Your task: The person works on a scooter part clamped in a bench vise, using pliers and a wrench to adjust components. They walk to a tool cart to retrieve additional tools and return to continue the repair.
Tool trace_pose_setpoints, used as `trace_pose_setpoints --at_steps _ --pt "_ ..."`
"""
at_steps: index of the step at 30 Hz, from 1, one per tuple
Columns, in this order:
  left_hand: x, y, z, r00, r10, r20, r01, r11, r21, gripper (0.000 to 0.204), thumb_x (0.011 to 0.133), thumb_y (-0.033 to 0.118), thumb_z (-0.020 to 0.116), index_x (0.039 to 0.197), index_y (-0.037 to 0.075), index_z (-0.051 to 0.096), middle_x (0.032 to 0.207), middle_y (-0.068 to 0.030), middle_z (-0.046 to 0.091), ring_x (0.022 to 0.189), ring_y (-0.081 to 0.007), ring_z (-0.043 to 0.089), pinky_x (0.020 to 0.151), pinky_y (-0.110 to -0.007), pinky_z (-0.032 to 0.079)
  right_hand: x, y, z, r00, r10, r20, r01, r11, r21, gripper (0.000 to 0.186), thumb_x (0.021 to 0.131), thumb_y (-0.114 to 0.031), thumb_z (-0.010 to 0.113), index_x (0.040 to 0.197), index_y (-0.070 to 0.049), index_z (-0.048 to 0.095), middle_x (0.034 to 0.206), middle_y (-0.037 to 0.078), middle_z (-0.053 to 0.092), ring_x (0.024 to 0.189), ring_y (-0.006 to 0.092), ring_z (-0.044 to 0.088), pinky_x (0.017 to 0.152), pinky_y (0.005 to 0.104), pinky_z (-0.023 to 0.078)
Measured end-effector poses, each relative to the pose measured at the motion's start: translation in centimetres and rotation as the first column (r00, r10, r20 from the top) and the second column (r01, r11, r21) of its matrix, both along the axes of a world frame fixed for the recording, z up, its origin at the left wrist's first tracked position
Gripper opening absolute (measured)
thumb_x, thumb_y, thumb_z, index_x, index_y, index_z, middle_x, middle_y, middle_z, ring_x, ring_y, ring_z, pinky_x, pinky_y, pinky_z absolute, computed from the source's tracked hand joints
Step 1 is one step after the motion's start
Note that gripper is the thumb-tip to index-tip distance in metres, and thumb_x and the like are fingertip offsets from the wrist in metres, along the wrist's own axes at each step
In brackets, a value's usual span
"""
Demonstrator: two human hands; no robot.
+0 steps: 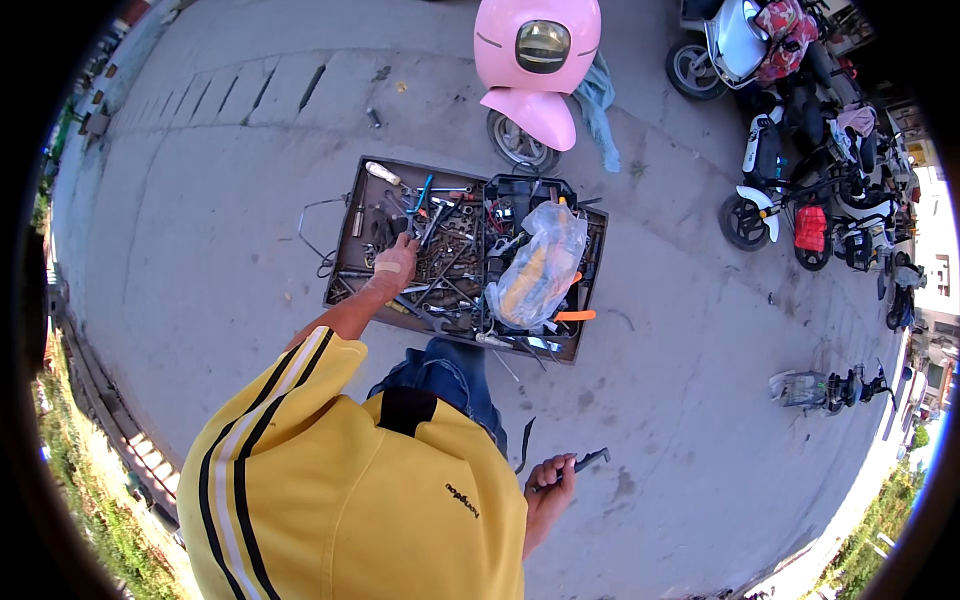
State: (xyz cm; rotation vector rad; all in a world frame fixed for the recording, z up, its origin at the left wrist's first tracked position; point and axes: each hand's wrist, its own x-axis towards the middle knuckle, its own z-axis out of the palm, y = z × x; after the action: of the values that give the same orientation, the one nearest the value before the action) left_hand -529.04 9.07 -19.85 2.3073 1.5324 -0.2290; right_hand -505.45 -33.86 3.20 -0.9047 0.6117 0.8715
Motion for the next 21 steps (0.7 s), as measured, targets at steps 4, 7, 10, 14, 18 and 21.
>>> trace_pose_setpoints --at_steps 4,7,10,14,18,21 --pt "1.3 -4.9 1.8 0.988 -0.031 0.151 0.031 1.000 0.003 0.030 0.097 0.016 0.058 0.126 0.013 0.062 0.127 -0.0156 0.055 0.090 -0.0396 0.071 0.073 -0.051 0.058 0.2 0.9 0.3 1.000 0.008 0.003 -0.008 1.000 0.011 0.011 0.105 -0.019 0.061 0.100 -0.009 0.059 0.082 -0.001 0.057 0.060 0.0081 0.041 0.053 0.0241 0.035" --pt "1.4 -4.6 -0.3 0.926 0.234 0.297 -0.234 0.972 -0.035 0.027 0.098 0.018 0.058 0.124 0.012 0.062 0.121 -0.0147 0.059 0.095 -0.0395 0.070 0.078 -0.049 0.057 0.5 1.1 0.8 0.999 0.038 0.021 -0.038 0.999 -0.003 0.012 0.105 -0.019 0.061 0.099 -0.009 0.059 0.082 -0.001 0.056 0.060 0.0081 0.041 0.052 0.0242 0.035" --pt "2.6 -1.1 -1.8 0.859 0.374 0.349 -0.378 0.924 -0.062 0.028 0.099 0.024 0.059 0.124 0.011 0.060 0.123 -0.0157 0.062 0.103 -0.0406 0.068 0.084 -0.053 0.056 0.4 0.7 0.5 0.999 0.040 0.030 -0.040 0.999 -0.007 0.012 0.105 -0.019 0.061 0.099 -0.008 0.058 0.082 -0.001 0.056 0.059 0.0081 0.041 0.052 0.0243 0.035" --pt "6.4 3.0 -2.8 0.834 0.475 0.279 -0.470 0.878 -0.090 0.034 0.096 0.031 0.063 0.123 0.009 0.065 0.126 -0.0182 0.066 0.109 -0.0417 0.068 0.090 -0.055 0.055 0.4 0.7 0.7 0.998 0.055 0.032 -0.055 0.998 -0.024 0.012 0.105 -0.019 0.061 0.100 -0.008 0.058 0.082 -0.001 0.056 0.059 0.0081 0.040 0.052 0.0244 0.035" --pt "8.6 5.5 -4.1 0.657 0.723 0.213 -0.640 0.685 -0.348 0.035 0.090 0.032 0.069 0.111 0.005 0.075 0.118 -0.0228 0.072 0.116 -0.0402 0.068 0.099 -0.049 0.054 0.6 0.6 0.9 0.996 0.075 0.052 -0.075 0.997 -0.013 0.012 0.105 -0.019 0.061 0.101 -0.007 0.058 0.083 0.000 0.056 0.059 0.0082 0.040 0.052 0.0243 0.035" --pt "8.8 5.5 -4.3 0.658 0.698 0.281 -0.587 0.710 -0.389 0.033 0.089 0.028 0.070 0.111 0.005 0.075 0.115 -0.0227 0.073 0.113 -0.0389 0.069 0.098 -0.048 0.054 0.3 0.6 0.5 0.997 0.066 0.037 -0.066 0.998 -0.018 0.012 0.105 -0.018 0.061 0.101 -0.008 0.058 0.082 0.000 0.056 0.060 0.0084 0.040 0.052 0.0244 0.035"
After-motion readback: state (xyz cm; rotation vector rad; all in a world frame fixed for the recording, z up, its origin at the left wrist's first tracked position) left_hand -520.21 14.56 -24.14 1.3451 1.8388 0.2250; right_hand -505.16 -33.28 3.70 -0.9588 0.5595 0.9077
